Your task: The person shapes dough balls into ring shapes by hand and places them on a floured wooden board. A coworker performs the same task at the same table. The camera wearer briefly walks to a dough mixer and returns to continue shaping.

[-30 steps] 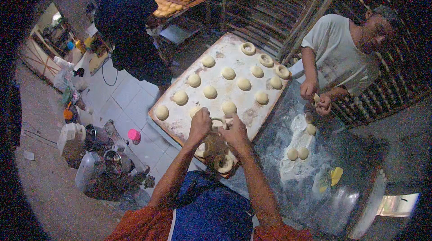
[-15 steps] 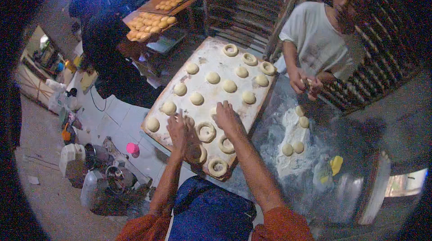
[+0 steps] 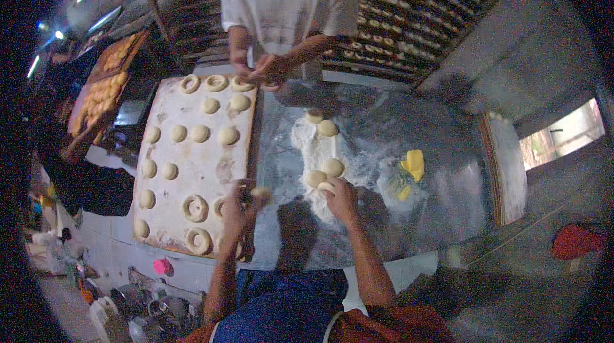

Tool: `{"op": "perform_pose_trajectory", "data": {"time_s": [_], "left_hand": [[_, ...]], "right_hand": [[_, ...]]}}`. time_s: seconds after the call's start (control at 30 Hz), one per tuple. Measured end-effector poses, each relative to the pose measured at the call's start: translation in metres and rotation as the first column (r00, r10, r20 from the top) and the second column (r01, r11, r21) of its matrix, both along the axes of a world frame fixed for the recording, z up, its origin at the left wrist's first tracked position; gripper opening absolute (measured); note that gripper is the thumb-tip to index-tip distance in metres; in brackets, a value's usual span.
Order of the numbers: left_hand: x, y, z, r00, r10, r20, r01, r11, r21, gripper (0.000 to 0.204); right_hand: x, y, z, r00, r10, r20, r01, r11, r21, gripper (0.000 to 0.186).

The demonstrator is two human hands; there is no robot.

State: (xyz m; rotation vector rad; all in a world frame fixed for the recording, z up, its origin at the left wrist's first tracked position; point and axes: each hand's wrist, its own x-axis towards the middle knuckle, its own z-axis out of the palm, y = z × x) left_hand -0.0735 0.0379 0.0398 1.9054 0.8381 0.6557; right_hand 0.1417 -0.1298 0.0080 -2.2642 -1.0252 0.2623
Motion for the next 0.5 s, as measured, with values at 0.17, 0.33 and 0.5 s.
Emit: {"op": "perform_pose_trajectory", "data": {"time_s": [0.17,0.33,0.5], "left_hand": [[0.098,-0.075,-0.071,0.972,-0.154,-0.178,0.163,0.986,0.040,0.032],[0.122,-0.106,-0.060,0.993,-0.104,-0.062,0.111,0.985,0.130,0.031],[0.149,-0.118,-0.046,0.987,-0.077,0.139,0.139,0.839,-0.525,0.030]], "right_hand": [[0.039,-0.022,-0.024,0.993,-0.113,-0.016,0.109,0.982,-0.155,0.027],[0.051,-0.042,-0.037,0.922,-0.049,-0.385,0.122,0.978,0.170,0.030],[0.043,-0.056,-0.021,0.670,0.003,-0.742,0.306,0.910,0.281,0.043]]}}
